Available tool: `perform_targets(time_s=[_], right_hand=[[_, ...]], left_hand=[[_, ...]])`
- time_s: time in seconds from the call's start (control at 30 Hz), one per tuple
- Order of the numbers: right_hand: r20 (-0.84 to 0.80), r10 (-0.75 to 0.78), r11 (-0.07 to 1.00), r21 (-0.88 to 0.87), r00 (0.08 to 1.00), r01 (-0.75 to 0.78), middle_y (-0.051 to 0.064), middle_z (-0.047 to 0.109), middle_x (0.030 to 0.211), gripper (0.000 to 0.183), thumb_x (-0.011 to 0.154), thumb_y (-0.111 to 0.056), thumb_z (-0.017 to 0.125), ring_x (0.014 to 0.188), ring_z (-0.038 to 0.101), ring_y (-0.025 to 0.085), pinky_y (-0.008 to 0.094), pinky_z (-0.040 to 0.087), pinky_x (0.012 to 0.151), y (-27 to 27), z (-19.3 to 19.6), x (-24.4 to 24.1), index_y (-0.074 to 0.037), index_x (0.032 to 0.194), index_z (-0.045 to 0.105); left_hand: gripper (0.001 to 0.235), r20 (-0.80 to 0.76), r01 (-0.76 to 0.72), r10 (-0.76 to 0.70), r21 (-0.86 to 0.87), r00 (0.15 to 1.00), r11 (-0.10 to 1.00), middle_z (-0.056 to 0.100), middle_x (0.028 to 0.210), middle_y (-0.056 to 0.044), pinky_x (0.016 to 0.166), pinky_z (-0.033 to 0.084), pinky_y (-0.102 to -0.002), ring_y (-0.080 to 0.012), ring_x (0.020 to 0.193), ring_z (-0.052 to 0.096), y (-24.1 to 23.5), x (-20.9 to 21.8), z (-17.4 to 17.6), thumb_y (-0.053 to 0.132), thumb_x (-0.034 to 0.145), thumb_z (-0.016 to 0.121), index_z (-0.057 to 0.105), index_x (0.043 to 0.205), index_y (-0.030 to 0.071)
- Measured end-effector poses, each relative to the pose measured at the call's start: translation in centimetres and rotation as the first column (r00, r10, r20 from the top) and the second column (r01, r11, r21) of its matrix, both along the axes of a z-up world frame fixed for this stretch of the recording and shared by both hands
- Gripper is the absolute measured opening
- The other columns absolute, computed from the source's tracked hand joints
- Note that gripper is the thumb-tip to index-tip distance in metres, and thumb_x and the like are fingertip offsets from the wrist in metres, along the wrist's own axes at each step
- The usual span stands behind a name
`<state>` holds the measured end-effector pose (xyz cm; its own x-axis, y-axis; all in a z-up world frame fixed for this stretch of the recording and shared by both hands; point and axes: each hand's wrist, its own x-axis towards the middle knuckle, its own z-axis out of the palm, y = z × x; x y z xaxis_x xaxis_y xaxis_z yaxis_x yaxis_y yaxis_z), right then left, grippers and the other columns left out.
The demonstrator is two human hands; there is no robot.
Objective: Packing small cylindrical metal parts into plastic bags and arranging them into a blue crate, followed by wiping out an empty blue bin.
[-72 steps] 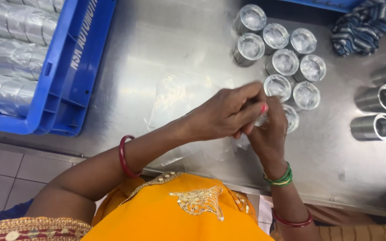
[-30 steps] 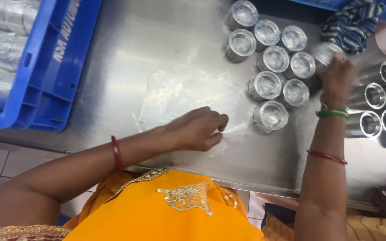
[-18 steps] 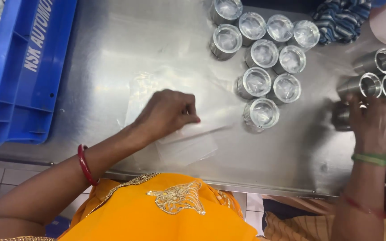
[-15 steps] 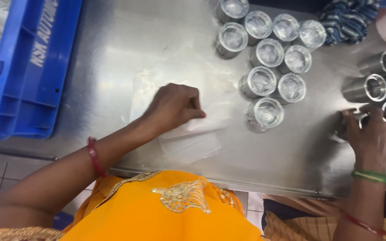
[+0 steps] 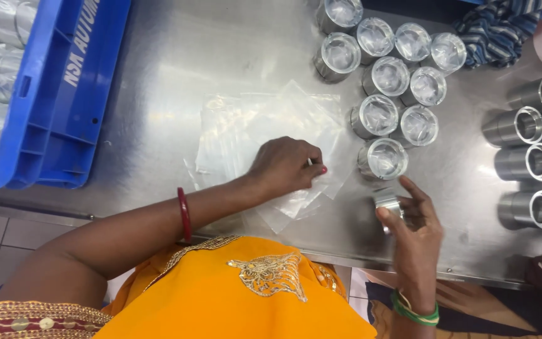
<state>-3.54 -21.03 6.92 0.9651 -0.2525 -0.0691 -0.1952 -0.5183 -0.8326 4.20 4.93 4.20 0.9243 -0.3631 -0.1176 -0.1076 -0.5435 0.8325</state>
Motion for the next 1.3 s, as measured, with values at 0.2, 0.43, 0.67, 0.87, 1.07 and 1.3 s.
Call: perform_targets(time_s=[0.2,0.43,0.67,0.87,1.07,1.3], right_hand=[[0.003,0.26,0.791,0.573,0.966,-0.214,0.012,0.071,0.109,0.074,0.076,-0.021,0.084,0.096,0.07,0.019,0.031,0.058,0.082,5.7,1.0,2.4,-0.001,0.136,0.045],[-0.141,0.167,0.978,-0.103,0.976,-0.182,0.011,0.066,0.074,0.05,0.096,-0.028,0.069,0.068,0.06,0.019,0.029,0.048,0.064,9.0,-0.3,3.6,-0.001,0.131,0.046],[0.239,0.337,0.936,0.024,0.911,-0.352,0.01,0.063,0.096,0.061,0.087,-0.021,0.077,0.083,0.06,0.015,0.021,0.053,0.067,10.1,1.6,3.4,-0.002,0.137,0.047],[0.436,0.473,0.863,-0.402,0.765,-0.305,0.015,0.059,0.106,0.045,0.082,-0.003,0.08,0.095,0.061,0.023,0.029,0.054,0.075,9.3,0.6,5.7,0.003,0.12,0.058],[0.263,0.305,0.694,0.598,0.916,-0.402,0.008,0.064,0.102,0.016,0.09,0.008,0.066,0.076,0.055,0.011,0.023,0.043,0.062,5.8,-4.3,6.3,0.003,0.105,0.066],[0.296,0.447,0.876,-0.339,0.844,-0.344,0.011,0.048,0.098,0.032,0.078,0.009,0.059,0.093,0.053,0.022,0.036,0.047,0.08,7.8,-0.7,4.0,0.004,0.106,0.073]], left_hand=[[0.02,0.135,0.117,-0.127,0.079,0.983,0.99,0.071,0.073,-0.011,0.068,0.053,-0.049,-0.0334,0.071,0.07,0.8,-1.3,0.0,0.029,0.091,0.064,0.072,0.088,0.011],[0.019,0.187,0.137,-0.117,-0.099,0.976,0.986,0.063,0.061,-0.011,0.058,0.049,-0.047,-0.0329,0.059,0.067,4.5,-2.1,2.6,0.025,0.102,0.052,0.053,0.095,0.008],[0.017,0.431,0.112,0.018,-0.276,0.902,0.955,0.059,0.065,-0.011,0.054,0.047,-0.043,-0.0295,0.057,0.065,2.9,-0.7,5.0,0.021,0.104,0.057,0.051,0.097,0.008],[0.015,0.398,0.232,-0.033,-0.464,0.917,0.855,0.064,0.076,-0.006,0.067,0.053,-0.039,-0.0229,0.071,0.069,1.5,0.2,7.0,0.023,0.104,0.056,0.053,0.104,0.008],[0.049,0.654,0.196,-0.127,-0.034,0.746,0.98,0.065,0.094,-0.016,0.082,0.053,-0.045,-0.0336,0.09,0.061,2.4,5.3,-2.3,0.034,0.073,0.075,0.059,0.111,0.007],[0.043,0.478,0.118,-0.093,-0.023,0.873,0.993,0.065,0.082,-0.013,0.078,0.049,-0.05,-0.0357,0.087,0.061,-0.4,3.9,-0.3,0.04,0.084,0.074,0.057,0.104,0.006]])
